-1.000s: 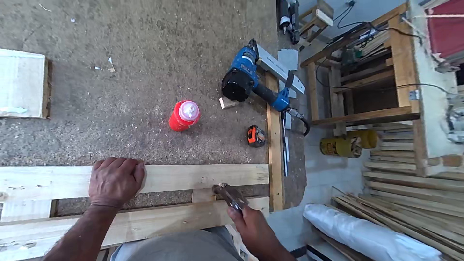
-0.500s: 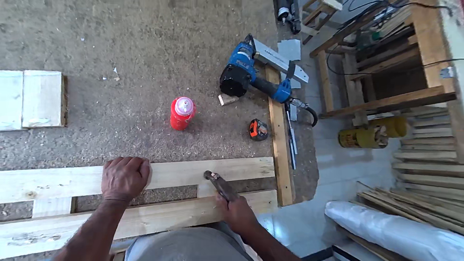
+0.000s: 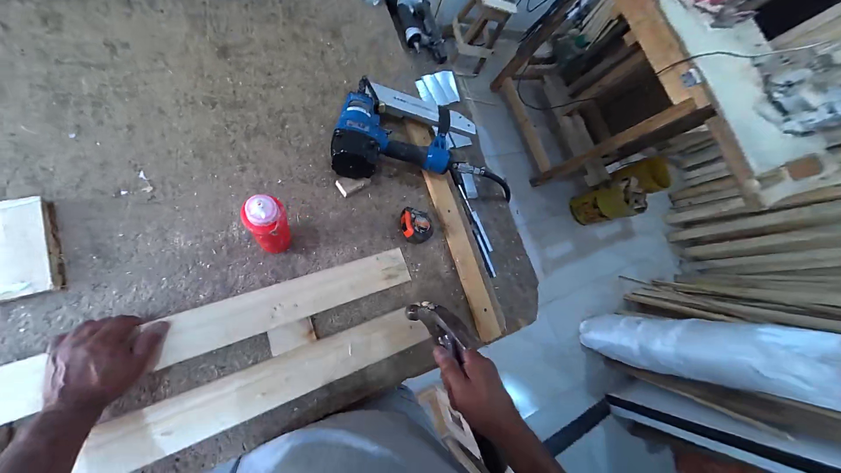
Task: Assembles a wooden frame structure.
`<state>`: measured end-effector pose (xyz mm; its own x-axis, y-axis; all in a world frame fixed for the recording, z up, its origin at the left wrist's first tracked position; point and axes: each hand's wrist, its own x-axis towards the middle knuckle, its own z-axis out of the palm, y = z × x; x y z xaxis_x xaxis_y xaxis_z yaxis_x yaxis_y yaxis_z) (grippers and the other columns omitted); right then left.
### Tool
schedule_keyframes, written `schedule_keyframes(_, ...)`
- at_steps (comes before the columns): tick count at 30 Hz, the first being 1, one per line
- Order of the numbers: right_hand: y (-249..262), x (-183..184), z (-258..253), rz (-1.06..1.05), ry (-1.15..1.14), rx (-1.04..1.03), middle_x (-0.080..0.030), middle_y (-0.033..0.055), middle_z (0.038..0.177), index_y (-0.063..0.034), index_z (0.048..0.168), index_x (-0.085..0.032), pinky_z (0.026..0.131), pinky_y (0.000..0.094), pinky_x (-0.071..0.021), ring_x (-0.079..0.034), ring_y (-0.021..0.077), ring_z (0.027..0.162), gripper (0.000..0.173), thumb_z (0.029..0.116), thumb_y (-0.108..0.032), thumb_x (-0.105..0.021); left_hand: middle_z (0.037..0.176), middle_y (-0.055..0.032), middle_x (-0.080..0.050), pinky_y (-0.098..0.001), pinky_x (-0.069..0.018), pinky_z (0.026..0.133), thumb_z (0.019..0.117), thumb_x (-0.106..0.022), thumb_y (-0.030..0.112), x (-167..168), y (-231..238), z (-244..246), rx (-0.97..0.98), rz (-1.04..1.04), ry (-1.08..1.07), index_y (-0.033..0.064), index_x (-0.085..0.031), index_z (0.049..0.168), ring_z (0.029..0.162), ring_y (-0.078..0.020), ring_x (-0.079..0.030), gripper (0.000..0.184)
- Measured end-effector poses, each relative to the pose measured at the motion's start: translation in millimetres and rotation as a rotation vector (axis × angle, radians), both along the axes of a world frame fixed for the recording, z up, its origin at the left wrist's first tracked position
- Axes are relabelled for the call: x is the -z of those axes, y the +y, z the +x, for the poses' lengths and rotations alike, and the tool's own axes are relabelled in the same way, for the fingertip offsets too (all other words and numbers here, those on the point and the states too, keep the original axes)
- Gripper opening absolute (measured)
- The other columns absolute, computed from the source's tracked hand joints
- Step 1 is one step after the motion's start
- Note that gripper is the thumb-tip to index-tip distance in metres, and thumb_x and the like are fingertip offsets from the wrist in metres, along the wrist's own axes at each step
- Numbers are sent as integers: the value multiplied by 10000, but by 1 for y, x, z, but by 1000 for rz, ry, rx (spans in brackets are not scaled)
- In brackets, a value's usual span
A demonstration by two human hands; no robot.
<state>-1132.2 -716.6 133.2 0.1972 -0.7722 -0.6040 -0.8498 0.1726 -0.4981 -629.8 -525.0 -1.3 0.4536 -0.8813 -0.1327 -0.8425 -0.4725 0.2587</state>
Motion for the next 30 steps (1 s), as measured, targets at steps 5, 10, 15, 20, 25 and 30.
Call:
schedule_keyframes(5, 1, -13, -11, 29, 130, -79, -629, 39, 771, -100, 1189, -605, 597, 424, -566, -644, 198, 632, 507, 1048, -547, -412, 1430, -269, -546, -725, -344, 1090, 959, -450, 663, -27, -7, -55, -58, -104, 58, 20, -633, 1318, 1329, -522, -492, 760)
schedule_keyframes(10, -20, -43, 12, 88, 251, -168, -639, 70, 828, -80, 1188, -622, 679, 439, -563, -656, 223, 716, 471, 1069, -490, -422, 1634, -210, -356, -660, -182, 1231, 941, -396, 706, 4, 1, -121, -90, -134, 44, 63, -504, 1495, 1544, -431, -256, 855)
schedule_keyframes(15, -33, -67, 43, -11, 224, -229, -620, 54, 752, -82, 1084, -651, 652, 408, -565, -649, 202, 668, 446, 1074, -477, -445, 1630, -151, -390, -611, -185, 1247, 951, -373, 695, 16, 4, -121, -139, -164, -9, 124, -513, 1495, 1550, -364, -277, 801)
schedule_keyframes(20, -46, -34, 28, 420, 398, -292, -600, 123, 857, -49, 1205, -570, 664, 447, -555, -630, 253, 696, 519, 1096, -504, -345, 1629, -123, -398, -613, -182, 1241, 928, -401, 588, 15, -1, -124, -189, -144, -17, 133, -536, 1470, 1552, -358, -272, 720)
schedule_keyframes(25, -67, -79, 35, 226, 244, -180, -614, 69, 759, -92, 1106, -615, 575, 401, -565, -625, 205, 590, 466, 1091, -496, -383, 1630, -110, -399, -619, -180, 1238, 910, -411, 547, 15, -2, -122, -211, -115, -20, 140, -537, 1467, 1552, -360, -270, 701)
schedule_keyframes(30, -46, -45, 31, -126, -56, -138, -605, 22, 664, -61, 1035, -618, 494, 378, -569, -614, 168, 518, 529, 1076, -512, -345, 1621, -112, -418, -611, -193, 1239, 932, -406, 541, 13, -2, -123, -204, -148, -34, 140, -549, 1464, 1545, -358, -293, 681)
